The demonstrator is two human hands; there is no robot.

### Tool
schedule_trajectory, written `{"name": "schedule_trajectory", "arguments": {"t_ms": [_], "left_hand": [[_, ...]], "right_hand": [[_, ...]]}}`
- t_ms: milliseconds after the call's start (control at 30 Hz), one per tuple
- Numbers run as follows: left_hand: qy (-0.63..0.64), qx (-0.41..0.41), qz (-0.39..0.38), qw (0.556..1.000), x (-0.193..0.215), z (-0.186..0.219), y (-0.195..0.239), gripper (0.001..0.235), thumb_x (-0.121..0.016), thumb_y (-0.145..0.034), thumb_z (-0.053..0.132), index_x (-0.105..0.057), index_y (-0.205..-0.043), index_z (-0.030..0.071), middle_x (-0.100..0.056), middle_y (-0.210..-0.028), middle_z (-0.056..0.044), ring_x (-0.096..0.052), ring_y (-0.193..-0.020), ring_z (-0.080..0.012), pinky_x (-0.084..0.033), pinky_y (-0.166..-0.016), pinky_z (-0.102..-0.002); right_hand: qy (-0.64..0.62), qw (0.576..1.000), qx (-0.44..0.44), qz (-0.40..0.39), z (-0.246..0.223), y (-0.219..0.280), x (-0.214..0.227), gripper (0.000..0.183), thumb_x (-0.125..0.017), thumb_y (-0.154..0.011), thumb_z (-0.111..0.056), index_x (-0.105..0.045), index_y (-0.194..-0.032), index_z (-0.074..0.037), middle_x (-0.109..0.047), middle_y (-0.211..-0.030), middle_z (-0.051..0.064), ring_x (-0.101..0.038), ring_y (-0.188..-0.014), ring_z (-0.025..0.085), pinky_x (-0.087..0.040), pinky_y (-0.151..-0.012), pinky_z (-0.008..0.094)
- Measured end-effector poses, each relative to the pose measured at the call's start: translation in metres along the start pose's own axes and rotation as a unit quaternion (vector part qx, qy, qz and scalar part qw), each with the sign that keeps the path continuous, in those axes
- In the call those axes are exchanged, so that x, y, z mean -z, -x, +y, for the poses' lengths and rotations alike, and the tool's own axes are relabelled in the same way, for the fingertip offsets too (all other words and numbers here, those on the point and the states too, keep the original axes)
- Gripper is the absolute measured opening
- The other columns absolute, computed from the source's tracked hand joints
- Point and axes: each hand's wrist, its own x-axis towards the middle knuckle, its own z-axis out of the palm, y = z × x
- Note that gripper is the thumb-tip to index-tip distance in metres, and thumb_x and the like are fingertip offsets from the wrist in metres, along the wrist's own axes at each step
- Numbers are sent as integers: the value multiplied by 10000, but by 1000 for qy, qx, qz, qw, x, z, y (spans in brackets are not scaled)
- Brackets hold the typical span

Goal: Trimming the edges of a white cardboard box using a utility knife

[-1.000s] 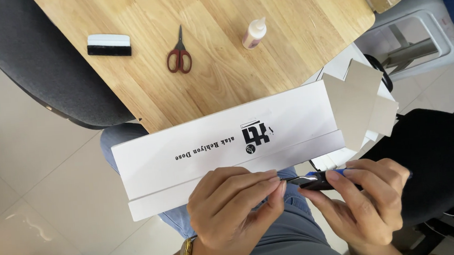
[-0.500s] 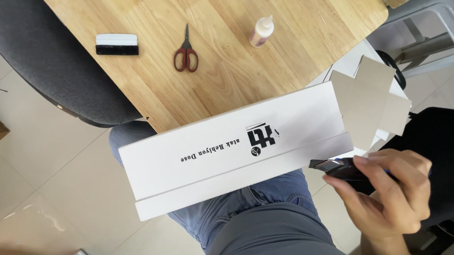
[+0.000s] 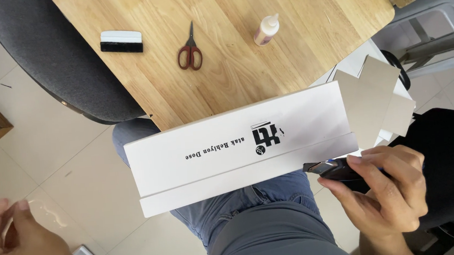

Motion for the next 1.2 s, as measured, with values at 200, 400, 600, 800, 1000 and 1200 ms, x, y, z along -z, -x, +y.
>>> {"name": "schedule_trajectory", "arguments": {"t_ms": [200, 400, 600, 800, 1000, 1200], "left_hand": [[5, 99, 8, 995, 2, 4, -6, 322, -925, -1141, -176, -774, -1386, -31, -758, -1046, -155, -727, -924, -186, -540, -727, -259], [38, 32, -19, 999, 2, 11, -1, 212, -885, -1183, -212, -761, -1312, -100, -769, -1190, -237, -761, -1016, -275, -635, -861, -311], [138, 71, -44, 987, -17, 60, 7, 189, -883, -1209, -95, -699, -1230, -59, -733, -1043, -192, -713, -883, -224, -558, -740, -276], [364, -162, -254, 881, -9, 204, 9, 120, -685, -902, -31, -727, -1003, 17, -769, -966, -117, -759, -850, -223, -603, -825, -308], [453, -183, -330, 808, -15, 254, 28, 135, -758, -898, 75, -732, -1029, 54, -795, -930, -64, -789, -789, -170, -651, -742, -267], [448, -194, -318, 813, -16, 257, 33, 117, -773, -894, 59, -734, -1001, 86, -795, -896, -28, -789, -760, -134, -632, -711, -237]], "right_hand": [[2, 1000, -4, 22, -4, 1, -2, 429, -897, -806, -233, -663, -977, 82, -592, -945, 211, -611, -794, 356, -507, -753, 444], [2, 999, -17, 27, -7, -1, -2, 438, -897, -789, -238, -662, -996, 69, -626, -944, 199, -627, -814, 338, -486, -796, 452], [3, 999, -21, 27, -7, -1, 0, 438, -909, -769, -267, -695, -1005, 34, -636, -953, 159, -656, -826, 312, -497, -790, 425], [13, 999, 13, 46, -14, -3, 5, 458, -924, -793, -267, -670, -1034, 28, -619, -963, 172, -648, -817, 314, -501, -752, 427], [42, 997, 24, 59, -20, 5, 8, 462, -937, -798, -297, -683, -1026, 14, -622, -967, 168, -650, -809, 331, -482, -760, 453], [52, 997, 28, 59, -22, 7, 10, 458, -960, -792, -310, -699, -1016, -6, -610, -963, 154, -646, -793, 323, -482, -749, 445]]}}
